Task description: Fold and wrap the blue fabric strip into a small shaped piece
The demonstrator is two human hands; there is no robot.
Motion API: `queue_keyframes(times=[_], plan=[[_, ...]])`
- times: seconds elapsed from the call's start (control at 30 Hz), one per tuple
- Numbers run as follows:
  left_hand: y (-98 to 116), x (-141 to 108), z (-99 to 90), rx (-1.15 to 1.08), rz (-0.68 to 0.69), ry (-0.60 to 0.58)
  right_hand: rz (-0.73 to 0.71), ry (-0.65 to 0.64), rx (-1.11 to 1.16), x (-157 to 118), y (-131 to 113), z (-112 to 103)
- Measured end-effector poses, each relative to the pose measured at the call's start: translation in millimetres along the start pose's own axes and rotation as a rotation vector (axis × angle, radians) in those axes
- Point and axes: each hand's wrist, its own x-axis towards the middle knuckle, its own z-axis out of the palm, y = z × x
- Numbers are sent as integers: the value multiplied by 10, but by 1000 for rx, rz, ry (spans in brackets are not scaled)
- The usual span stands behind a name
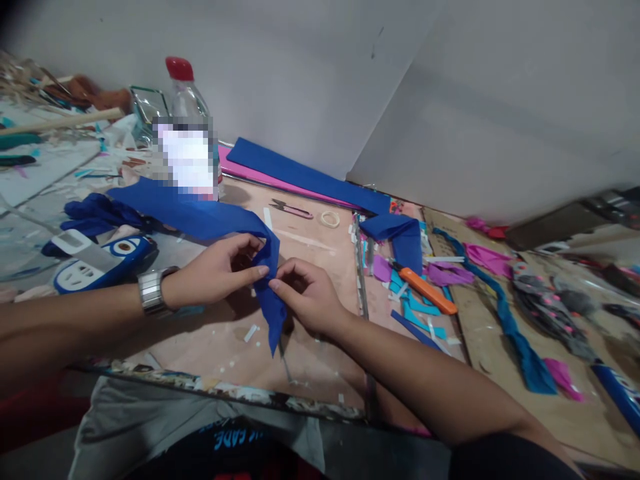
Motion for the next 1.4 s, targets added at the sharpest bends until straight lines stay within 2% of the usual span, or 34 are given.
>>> queue_keyframes(times=[0.07, 0.13, 0.23, 0.43, 0.53, 0.63, 0.73, 0.83, 0.9, 1.13, 1.3, 1.4], plan=[[21, -8, 0, 7, -20, -20, -30, -21, -30, -11, -9, 1], [49, -9, -2, -81, -116, -57, -36, -24, -37, -13, -15, -1], [82, 3, -10, -214, -220, -34, 5, 8, 10, -3, -10, -9], [37, 25, 0, -511, -260, 5, 156, 67, 254, 27, 10, -28], [9, 20, 19, -601, -310, -44, 173, 48, 286, 22, -5, -38], [8, 18, 45, -704, -381, -69, 145, -8, 255, -1, -27, -40], [20, 30, 67, -797, -454, 0, 124, -126, 266, -26, -45, -37], [34, 50, 69, -870, -444, 38, 144, -219, 339, -36, -52, -41], [49, 60, 58, -904, -411, 50, 174, -233, 374, -35, -50, -50], [144, 52, -20, -944, -277, 100, 225, -138, 416, -7, 4, -61], [81, 10, -15, -761, -321, -94, 157, -77, 269, 4, 20, -12], [29, -12, 9, -513, -385, -213, 119, -16, 188, 7, 25, -4]])
